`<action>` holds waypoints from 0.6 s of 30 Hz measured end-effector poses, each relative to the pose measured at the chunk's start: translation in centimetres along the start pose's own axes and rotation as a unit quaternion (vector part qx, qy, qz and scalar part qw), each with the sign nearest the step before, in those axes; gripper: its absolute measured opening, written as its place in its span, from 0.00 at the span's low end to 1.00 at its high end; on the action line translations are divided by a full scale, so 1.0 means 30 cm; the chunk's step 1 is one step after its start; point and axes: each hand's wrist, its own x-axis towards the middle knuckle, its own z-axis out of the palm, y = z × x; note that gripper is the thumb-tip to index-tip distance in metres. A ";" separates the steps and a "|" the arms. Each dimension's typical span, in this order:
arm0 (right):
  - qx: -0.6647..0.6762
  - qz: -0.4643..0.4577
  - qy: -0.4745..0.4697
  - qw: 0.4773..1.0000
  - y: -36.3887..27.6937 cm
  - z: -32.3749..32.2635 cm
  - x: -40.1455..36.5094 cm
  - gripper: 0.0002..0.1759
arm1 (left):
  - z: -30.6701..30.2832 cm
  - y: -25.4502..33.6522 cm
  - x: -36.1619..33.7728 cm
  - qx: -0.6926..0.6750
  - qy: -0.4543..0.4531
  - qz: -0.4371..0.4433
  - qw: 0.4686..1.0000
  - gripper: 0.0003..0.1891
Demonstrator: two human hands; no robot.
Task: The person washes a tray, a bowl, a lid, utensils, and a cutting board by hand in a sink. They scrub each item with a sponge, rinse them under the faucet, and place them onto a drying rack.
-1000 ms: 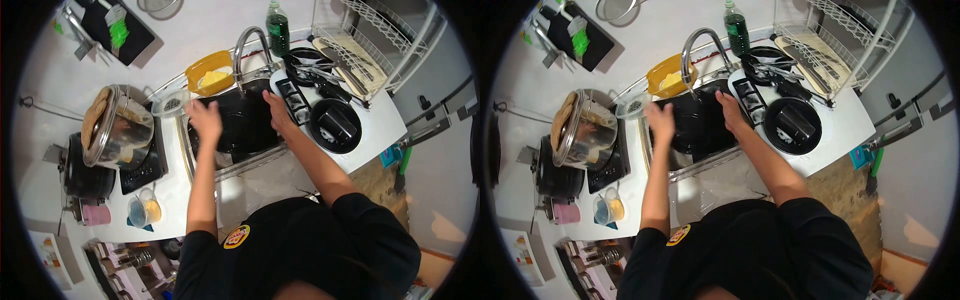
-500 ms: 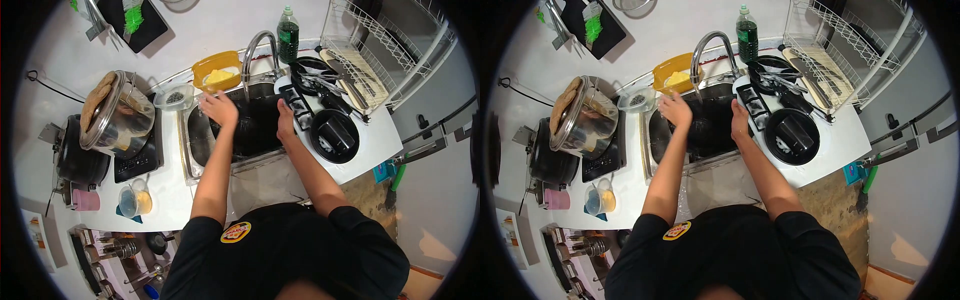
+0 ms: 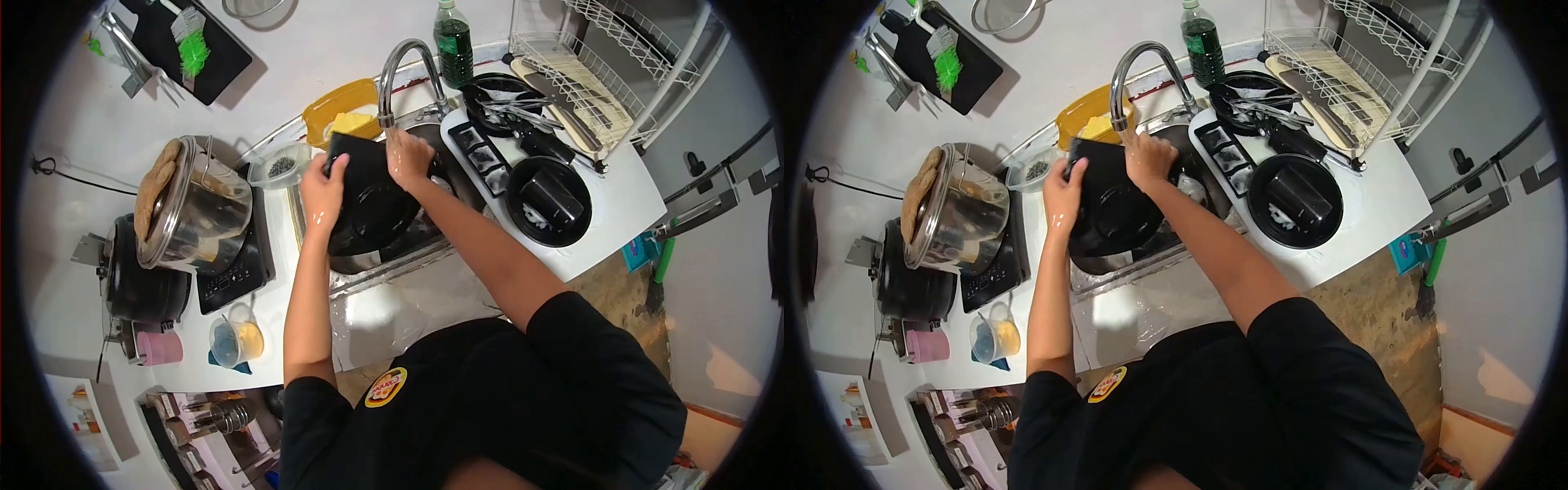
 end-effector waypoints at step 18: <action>0.685 0.322 -0.273 0.594 0.187 -0.118 -0.250 0.16 | 0.360 -0.326 -0.087 0.249 -0.103 0.014 0.963 0.31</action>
